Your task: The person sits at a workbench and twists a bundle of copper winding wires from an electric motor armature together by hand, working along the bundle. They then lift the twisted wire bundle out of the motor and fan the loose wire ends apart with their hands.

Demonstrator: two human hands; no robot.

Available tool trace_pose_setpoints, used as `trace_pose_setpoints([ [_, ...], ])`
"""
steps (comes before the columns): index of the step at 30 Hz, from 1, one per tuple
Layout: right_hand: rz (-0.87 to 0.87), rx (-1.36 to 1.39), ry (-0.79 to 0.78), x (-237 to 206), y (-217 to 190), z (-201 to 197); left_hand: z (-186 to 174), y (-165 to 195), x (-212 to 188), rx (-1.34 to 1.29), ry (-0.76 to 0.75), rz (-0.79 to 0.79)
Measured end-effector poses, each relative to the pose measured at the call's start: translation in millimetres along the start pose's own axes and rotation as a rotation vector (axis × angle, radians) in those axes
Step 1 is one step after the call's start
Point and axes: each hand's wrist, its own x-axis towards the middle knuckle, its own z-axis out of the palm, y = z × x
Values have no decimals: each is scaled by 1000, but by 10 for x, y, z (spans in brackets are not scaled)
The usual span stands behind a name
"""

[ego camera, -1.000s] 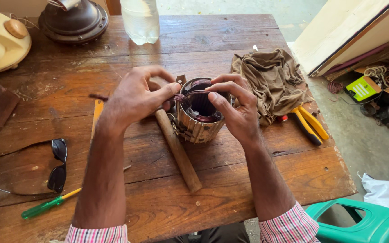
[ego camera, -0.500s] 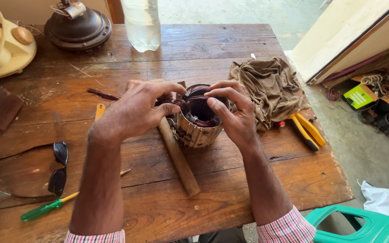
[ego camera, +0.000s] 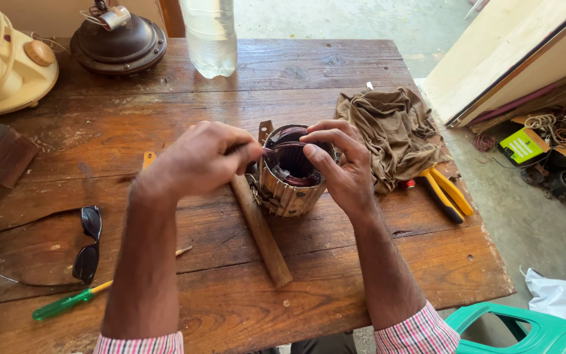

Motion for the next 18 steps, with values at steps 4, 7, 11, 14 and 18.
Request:
trace_pose_setpoints([
  [4, 5, 0, -2, -4, -1, 2, -48, -122, 68, -258, -127, -104],
  [7, -9, -6, -2, -2, 5, 6, -144, -210, -59, -74, -123, -166],
  [11, 12, 22, 7, 4, -9, 19, -187, -185, -177, 229, -5, 105],
  [14, -13, 6, 14, 19, -30, 26, -72, -116, -139, 227, 3, -20],
  [18, -36, 2, 17, 31, -37, 35, 218, -201, -128, 244, 136, -46],
])
